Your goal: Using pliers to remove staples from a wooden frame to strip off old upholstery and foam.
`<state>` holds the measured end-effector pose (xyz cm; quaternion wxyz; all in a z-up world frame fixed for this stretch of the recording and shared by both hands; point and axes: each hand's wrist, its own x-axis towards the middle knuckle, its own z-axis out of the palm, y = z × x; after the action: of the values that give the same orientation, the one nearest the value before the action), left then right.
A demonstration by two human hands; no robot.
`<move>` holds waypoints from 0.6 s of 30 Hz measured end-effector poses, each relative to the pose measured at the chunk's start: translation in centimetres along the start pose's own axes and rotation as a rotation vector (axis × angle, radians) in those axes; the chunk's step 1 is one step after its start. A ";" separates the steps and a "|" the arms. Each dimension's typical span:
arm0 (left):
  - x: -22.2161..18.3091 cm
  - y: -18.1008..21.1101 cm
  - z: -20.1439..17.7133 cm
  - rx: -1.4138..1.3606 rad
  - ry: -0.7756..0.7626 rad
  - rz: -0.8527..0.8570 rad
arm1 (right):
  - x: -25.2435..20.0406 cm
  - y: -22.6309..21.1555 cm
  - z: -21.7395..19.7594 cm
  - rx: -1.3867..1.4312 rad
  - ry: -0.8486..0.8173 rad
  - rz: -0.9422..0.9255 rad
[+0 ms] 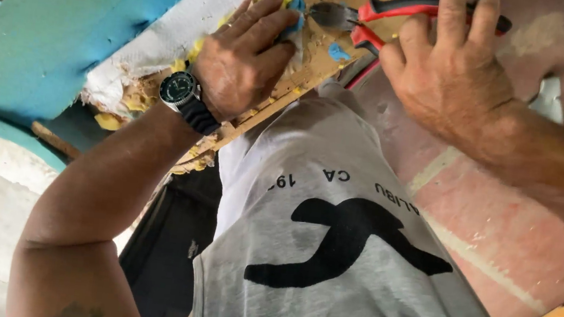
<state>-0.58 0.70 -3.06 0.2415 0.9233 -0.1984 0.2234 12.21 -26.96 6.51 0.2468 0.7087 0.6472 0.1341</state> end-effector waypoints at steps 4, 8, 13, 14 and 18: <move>0.2 0.3 0.7 0.091 0.067 0.021 | -0.3 -3.9 -0.1 0.051 -0.215 0.191; 0.7 -0.4 0.3 -0.026 0.088 0.051 | -0.5 -7.1 1.7 0.213 -0.193 0.355; 0.6 -0.6 -0.1 -0.044 0.019 0.043 | -0.1 -10.6 4.1 0.837 -0.044 0.699; 0.7 -0.4 0.0 -0.047 0.018 0.051 | -0.3 -10.5 3.3 0.835 -0.044 0.708; 0.8 -0.7 -0.6 -0.034 -0.014 0.039 | 0.1 -8.9 0.3 1.319 -0.089 0.773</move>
<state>0.23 1.33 -2.42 0.2514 0.9165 -0.2218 0.2183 4.80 -26.56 1.63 -0.2659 0.8899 0.2889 -0.2320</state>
